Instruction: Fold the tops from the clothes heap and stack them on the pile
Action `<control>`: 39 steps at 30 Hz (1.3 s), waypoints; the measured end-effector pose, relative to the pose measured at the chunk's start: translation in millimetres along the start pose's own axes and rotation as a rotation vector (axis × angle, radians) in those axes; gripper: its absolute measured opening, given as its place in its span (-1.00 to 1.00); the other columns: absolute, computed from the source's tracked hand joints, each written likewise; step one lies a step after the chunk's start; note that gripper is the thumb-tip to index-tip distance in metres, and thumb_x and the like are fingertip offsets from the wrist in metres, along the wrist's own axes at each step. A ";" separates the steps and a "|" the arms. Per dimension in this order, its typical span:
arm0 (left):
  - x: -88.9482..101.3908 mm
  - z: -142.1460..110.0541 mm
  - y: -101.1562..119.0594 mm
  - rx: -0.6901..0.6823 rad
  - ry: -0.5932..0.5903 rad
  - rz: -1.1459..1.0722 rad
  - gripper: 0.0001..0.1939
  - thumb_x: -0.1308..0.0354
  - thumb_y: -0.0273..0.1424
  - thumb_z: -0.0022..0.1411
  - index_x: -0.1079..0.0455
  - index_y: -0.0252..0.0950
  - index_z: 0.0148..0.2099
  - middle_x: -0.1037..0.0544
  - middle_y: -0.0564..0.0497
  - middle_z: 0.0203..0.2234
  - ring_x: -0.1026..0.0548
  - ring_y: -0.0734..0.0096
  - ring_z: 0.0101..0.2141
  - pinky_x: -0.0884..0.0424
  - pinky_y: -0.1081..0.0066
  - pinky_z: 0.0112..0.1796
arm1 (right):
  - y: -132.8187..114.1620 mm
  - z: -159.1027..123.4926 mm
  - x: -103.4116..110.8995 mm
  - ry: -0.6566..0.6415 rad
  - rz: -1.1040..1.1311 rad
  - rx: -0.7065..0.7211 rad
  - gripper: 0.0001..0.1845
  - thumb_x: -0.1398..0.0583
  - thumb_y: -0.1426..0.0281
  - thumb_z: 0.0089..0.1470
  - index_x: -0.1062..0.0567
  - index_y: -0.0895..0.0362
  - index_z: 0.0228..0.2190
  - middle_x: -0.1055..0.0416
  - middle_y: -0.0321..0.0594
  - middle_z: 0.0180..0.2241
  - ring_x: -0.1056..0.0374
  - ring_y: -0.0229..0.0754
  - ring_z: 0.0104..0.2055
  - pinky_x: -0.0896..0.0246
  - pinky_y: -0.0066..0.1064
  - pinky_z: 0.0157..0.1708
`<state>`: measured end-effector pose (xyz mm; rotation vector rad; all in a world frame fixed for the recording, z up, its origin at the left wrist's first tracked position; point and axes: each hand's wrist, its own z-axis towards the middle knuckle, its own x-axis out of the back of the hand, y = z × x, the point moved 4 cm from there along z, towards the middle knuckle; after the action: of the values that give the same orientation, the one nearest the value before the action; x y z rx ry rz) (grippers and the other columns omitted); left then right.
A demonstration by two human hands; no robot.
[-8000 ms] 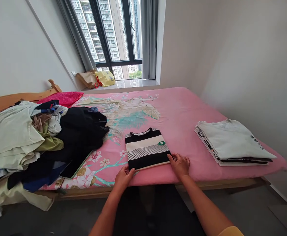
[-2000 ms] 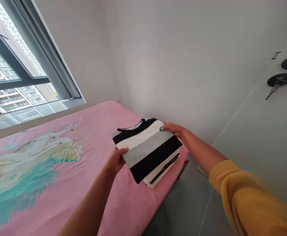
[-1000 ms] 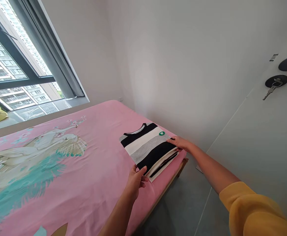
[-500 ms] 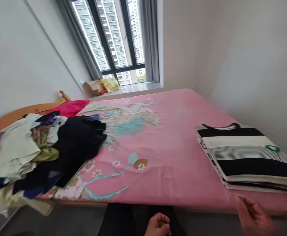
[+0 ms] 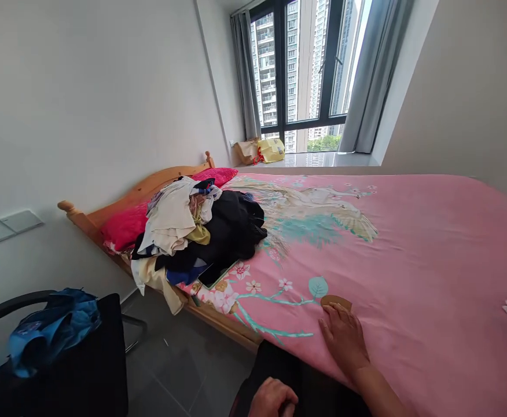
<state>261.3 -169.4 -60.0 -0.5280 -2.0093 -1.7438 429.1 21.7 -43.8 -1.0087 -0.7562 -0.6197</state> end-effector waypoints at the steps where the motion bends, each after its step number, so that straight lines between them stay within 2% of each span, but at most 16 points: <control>1: 18.0 1.8 -0.4 -0.052 0.067 0.000 -0.84 -0.08 -0.42 0.10 -0.48 -0.14 -0.33 -0.53 -0.07 -0.38 -0.42 0.23 -0.28 -0.28 0.28 -0.18 | 1.0 -1.0 -8.4 0.002 -0.062 0.001 -0.59 0.00 0.21 0.06 -0.43 0.10 -0.12 -0.36 -0.07 -0.01 -0.19 0.05 0.08 0.02 0.01 0.12; 4: 82.3 13.5 -12.5 -0.071 0.326 -0.001 -0.81 -0.06 -0.36 0.15 -0.45 -0.12 -0.19 -0.53 -0.10 -0.26 -0.42 0.18 -0.18 -0.28 0.22 -0.09 | 6.2 -6.4 -19.1 0.031 -0.113 0.033 -0.59 0.01 0.20 0.10 -0.44 0.09 -0.12 -0.35 -0.10 0.01 -0.19 0.01 0.10 0.02 -0.03 0.12; 8: 166.7 46.4 -44.5 -0.020 0.599 0.162 -0.70 -0.12 -0.35 0.08 -0.40 -0.18 -0.09 -0.48 -0.12 -0.14 -0.36 0.11 -0.04 -0.18 0.15 0.06 | 10.3 -7.6 -17.7 0.095 -0.085 0.076 -0.61 0.02 0.18 0.13 -0.48 0.10 -0.20 -0.39 -0.09 -0.05 -0.24 -0.01 0.05 -0.05 -0.06 0.07; 11: 213.7 79.0 -66.8 0.045 0.654 0.402 -0.58 -0.12 -0.35 0.05 -0.33 -0.27 0.00 -0.43 -0.17 -0.06 -0.32 0.08 0.01 -0.14 0.18 0.09 | 11.6 -6.4 -19.2 0.133 -0.092 0.086 -0.62 0.00 0.18 0.12 -0.48 0.10 -0.22 -0.40 -0.09 -0.07 -0.25 0.00 0.03 -0.07 -0.06 0.06; 14: 246.8 109.4 -81.8 0.175 0.625 0.619 -0.46 -0.14 -0.30 0.04 -0.25 -0.33 0.09 -0.38 -0.22 0.01 -0.28 0.04 0.06 -0.12 0.17 0.10 | 13.0 -5.7 -22.6 0.146 -0.105 0.094 -0.63 -0.02 0.18 0.11 -0.49 0.10 -0.21 -0.40 -0.10 -0.06 -0.26 0.00 0.02 -0.09 -0.06 0.05; 17: 271.5 130.9 -91.5 0.324 0.592 0.688 -0.28 -0.18 -0.18 0.00 -0.15 -0.36 0.17 -0.33 -0.28 0.07 -0.24 -0.09 0.08 -0.13 0.10 0.06 | 14.3 -5.3 -23.9 0.153 -0.117 0.105 -0.64 -0.03 0.19 0.11 -0.49 0.10 -0.21 -0.41 -0.10 -0.07 -0.27 -0.01 0.01 -0.12 -0.08 0.04; 19: 283.2 139.9 -96.4 0.371 0.548 0.678 -0.19 -0.21 -0.13 -0.06 -0.12 -0.36 0.20 -0.31 -0.30 0.09 -0.24 -0.15 0.08 -0.15 0.07 0.03 | 14.7 -5.1 -23.9 0.155 -0.126 0.108 -0.65 -0.03 0.20 0.12 -0.49 0.10 -0.21 -0.41 -0.11 -0.07 -0.27 -0.02 0.01 -0.12 -0.08 0.04; 22: 292.8 144.4 -102.2 0.334 0.471 0.654 -0.15 -0.28 -0.15 -0.15 -0.15 -0.32 0.19 -0.33 -0.25 0.09 -0.29 -0.09 0.06 -0.18 0.15 0.02 | 14.5 -5.1 -23.6 0.156 -0.136 0.114 -0.65 -0.03 0.20 0.12 -0.49 0.10 -0.22 -0.41 -0.10 -0.07 -0.27 -0.01 0.01 -0.13 -0.08 0.03; 26: 292.3 134.5 -108.7 0.235 0.465 0.637 -0.21 -0.29 -0.19 -0.14 -0.21 -0.31 0.15 -0.36 -0.17 0.08 -0.32 0.09 0.07 -0.19 0.28 0.05 | 14.4 -5.8 -23.0 0.173 -0.128 0.124 -0.64 -0.02 0.19 0.12 -0.49 0.12 -0.22 -0.42 -0.09 -0.09 -0.28 0.00 -0.01 -0.15 -0.08 0.01; 29: 291.7 124.3 -109.0 0.171 0.590 0.635 -0.33 -0.25 -0.14 -0.09 -0.29 -0.33 0.06 -0.42 -0.18 -0.01 -0.36 0.10 0.02 -0.24 0.25 0.01 | 14.2 -6.2 -22.5 0.179 -0.121 0.136 -0.63 -0.02 0.19 0.12 -0.50 0.12 -0.23 -0.43 -0.09 -0.11 -0.29 0.00 -0.02 -0.16 -0.07 0.00; 32: 303.1 118.7 -98.7 0.118 0.764 0.637 -0.51 -0.14 -0.13 0.04 -0.34 -0.34 -0.05 -0.45 -0.18 -0.14 -0.38 0.09 -0.05 -0.26 0.19 -0.02 | 13.6 -6.3 -21.9 0.184 -0.118 0.146 -0.63 -0.03 0.18 0.12 -0.50 0.11 -0.23 -0.42 -0.10 -0.10 -0.29 -0.01 -0.02 -0.17 -0.09 -0.01; 35: 330.2 119.6 -71.3 0.027 0.926 0.663 -0.54 -0.05 -0.14 0.14 -0.30 -0.36 -0.02 -0.40 -0.21 -0.08 -0.32 0.11 0.01 -0.19 0.18 0.02 | 12.8 -6.5 -21.1 0.201 -0.118 0.162 -0.63 -0.02 0.17 0.12 -0.50 0.12 -0.23 -0.43 -0.09 -0.11 -0.30 -0.01 -0.03 -0.19 -0.10 -0.03; 39: 378.0 129.7 -22.3 -0.081 1.122 0.759 -0.63 -0.02 -0.23 0.20 -0.31 -0.32 -0.01 -0.39 -0.19 -0.05 -0.28 0.12 0.03 -0.14 0.18 0.04 | 13.1 -6.7 -20.7 0.221 -0.126 0.173 -0.63 -0.03 0.17 0.11 -0.50 0.11 -0.24 -0.44 -0.11 -0.12 -0.31 -0.01 -0.06 -0.20 -0.09 -0.04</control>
<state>-76.2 -41.1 112.8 -0.1841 -0.7913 -1.1778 428.5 23.2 -69.2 -0.7244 -0.6681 -0.7482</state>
